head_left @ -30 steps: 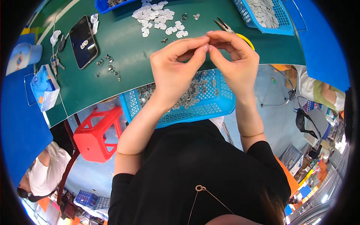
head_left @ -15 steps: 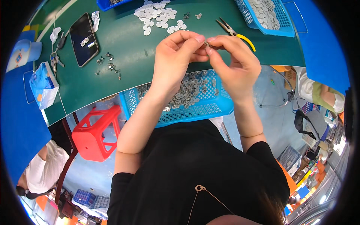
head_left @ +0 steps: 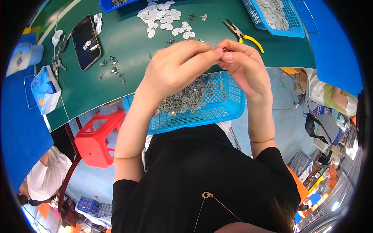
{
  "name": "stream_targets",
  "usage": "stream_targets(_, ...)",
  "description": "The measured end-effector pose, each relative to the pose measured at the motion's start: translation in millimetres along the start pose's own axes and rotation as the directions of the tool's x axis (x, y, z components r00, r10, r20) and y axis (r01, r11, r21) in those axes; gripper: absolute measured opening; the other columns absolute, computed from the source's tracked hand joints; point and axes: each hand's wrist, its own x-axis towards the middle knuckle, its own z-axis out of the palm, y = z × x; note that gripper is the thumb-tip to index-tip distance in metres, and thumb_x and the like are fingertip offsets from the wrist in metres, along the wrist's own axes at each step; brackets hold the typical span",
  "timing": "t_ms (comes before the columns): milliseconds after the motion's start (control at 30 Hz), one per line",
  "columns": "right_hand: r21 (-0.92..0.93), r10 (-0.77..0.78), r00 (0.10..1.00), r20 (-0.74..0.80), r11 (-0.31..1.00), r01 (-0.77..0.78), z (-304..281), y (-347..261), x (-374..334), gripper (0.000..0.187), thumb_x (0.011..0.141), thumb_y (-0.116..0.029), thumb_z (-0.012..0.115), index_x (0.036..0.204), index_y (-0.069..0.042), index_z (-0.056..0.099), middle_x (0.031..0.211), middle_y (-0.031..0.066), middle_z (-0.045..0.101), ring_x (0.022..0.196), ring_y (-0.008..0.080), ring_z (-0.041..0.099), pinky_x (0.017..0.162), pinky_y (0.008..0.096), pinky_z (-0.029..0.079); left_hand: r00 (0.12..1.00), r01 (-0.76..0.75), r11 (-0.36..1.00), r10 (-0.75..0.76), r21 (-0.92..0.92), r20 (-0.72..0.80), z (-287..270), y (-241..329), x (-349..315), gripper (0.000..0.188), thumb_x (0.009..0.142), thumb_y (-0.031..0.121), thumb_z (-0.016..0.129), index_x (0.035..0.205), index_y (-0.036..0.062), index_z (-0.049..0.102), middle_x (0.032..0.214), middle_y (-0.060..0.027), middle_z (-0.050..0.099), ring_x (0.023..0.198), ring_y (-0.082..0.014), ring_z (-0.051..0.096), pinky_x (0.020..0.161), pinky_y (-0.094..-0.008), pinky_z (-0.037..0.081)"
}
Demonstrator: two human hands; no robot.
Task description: Assembling small metal components onto white bases using needle-nose pliers.
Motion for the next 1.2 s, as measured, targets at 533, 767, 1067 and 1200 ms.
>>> stream_targets(533, -0.075, -0.073, 0.997, -0.003, 0.995, 0.073, -3, 0, -4, 0.023, 0.077, -0.002, 0.060, 0.099, 0.005, 0.062, 0.087, 0.0104, 0.065, 0.075, 0.0153, 0.060, 0.070, 0.0251, 0.047, 0.999, -0.002, 0.996, 0.007, -0.089, 0.053, -6, -2, 4, 0.026, 0.066, 0.000, 0.072, 0.092, 0.0019, 0.066, 0.083, -0.0065, 0.064, 0.073, -0.0173, 0.064, 0.058, -0.0249, 0.054)
stream_targets(767, -0.129, 0.044, 0.999, 0.014, 0.991, -0.041, -2, -1, -6, 0.024, 0.077, -0.001, 0.059, 0.100, 0.006, 0.063, 0.088, 0.0114, 0.065, 0.076, 0.0154, 0.061, 0.068, 0.0251, 0.048, 0.984, -0.133, 0.991, 0.132, -0.004, 0.120, -11, -1, 4, 0.025, 0.064, 0.008, 0.076, 0.086, 0.0038, 0.066, 0.081, -0.0063, 0.063, 0.071, -0.0183, 0.063, 0.055, -0.0249, 0.051)
stream_targets(1067, -0.569, -0.502, 0.864, 0.041, 0.699, 0.433, 6, 5, -4, 0.023, 0.075, 0.004, 0.063, 0.098, 0.006, 0.064, 0.088, 0.0103, 0.064, 0.076, 0.0147, 0.061, 0.065, 0.0237, 0.049, 0.876, 0.481, 0.827, -0.470, -0.290, 0.112, 3, 14, -6, 0.014, 0.080, 0.014, 0.065, 0.082, 0.0050, 0.054, 0.076, -0.0044, 0.055, 0.059, -0.0131, 0.052, 0.050, -0.0246, 0.043)
stream_targets(1200, -0.937, -0.594, 0.774, 0.217, 0.096, 0.336, -11, 6, 12, 0.024, 0.076, 0.002, 0.062, 0.099, -0.002, 0.067, 0.087, 0.0079, 0.064, 0.072, 0.0140, 0.060, 0.064, 0.0227, 0.048, 0.517, 0.706, 0.121, -0.762, -0.698, 0.391, 2, 23, -1, 0.020, 0.093, 0.021, 0.050, 0.092, 0.0013, 0.053, 0.082, -0.0040, 0.058, 0.063, -0.0076, 0.052, 0.053, -0.0228, 0.044)
